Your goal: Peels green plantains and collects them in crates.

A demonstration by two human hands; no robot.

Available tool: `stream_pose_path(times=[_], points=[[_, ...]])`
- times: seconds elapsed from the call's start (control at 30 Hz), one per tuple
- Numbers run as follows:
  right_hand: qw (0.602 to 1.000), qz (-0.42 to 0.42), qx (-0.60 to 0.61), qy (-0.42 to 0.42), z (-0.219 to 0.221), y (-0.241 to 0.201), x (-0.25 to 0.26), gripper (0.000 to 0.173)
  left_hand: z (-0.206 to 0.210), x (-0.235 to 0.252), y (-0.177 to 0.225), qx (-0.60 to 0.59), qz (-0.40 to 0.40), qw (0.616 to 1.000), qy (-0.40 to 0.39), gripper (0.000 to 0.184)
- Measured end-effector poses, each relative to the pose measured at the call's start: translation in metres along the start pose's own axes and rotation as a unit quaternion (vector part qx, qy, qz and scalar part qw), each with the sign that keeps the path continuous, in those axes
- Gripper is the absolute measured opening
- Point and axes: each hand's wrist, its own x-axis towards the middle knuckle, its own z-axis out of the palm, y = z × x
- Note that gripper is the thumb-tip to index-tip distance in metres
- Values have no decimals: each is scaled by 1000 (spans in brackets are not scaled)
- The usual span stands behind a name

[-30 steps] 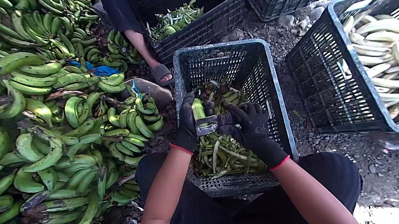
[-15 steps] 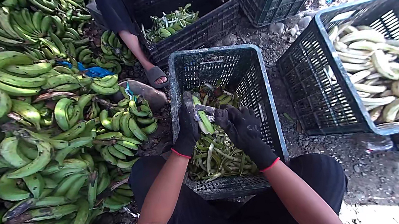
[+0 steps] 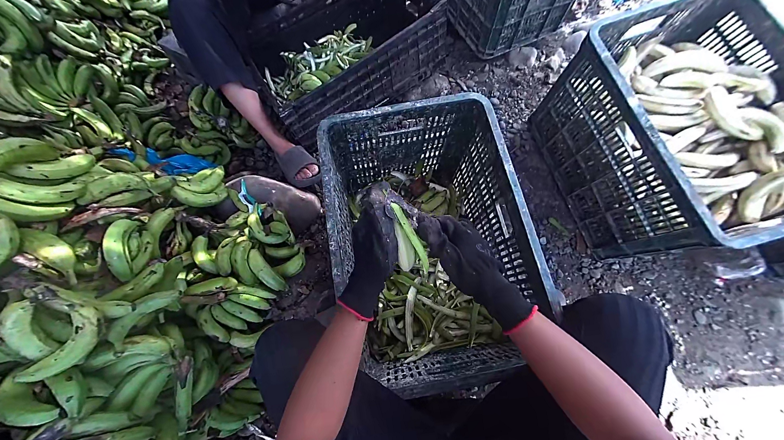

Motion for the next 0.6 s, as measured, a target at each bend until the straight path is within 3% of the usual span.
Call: stream_pose_path(times=[0.1,0.2,0.27,0.33,0.43,0.5,0.6], points=[[999,14,36,-14,-2,0,-2,60,0,-7,5,72,0,997,-29,53],[996,18,88,-29,-6,4,2,55,8,-11,5,109,52,989,-90,48],[994,3,109,-23,-9,10,3,61,6,-12,7,14,4,993,-119,51],[993,-24,111,10,-11,9,1,67,3,-7,2,-156,-80,978,-112,56],[996,-52,63,31,-15,10,1,72,-8,4,3,-410,-187,890,-70,63],[994,-107,-19,31,-15,14,2,79,-21,9,-2,-481,-210,848,-71,61],[971,-201,-104,70,-12,15,1,83,-30,20,-3,-515,-261,815,-51,58]])
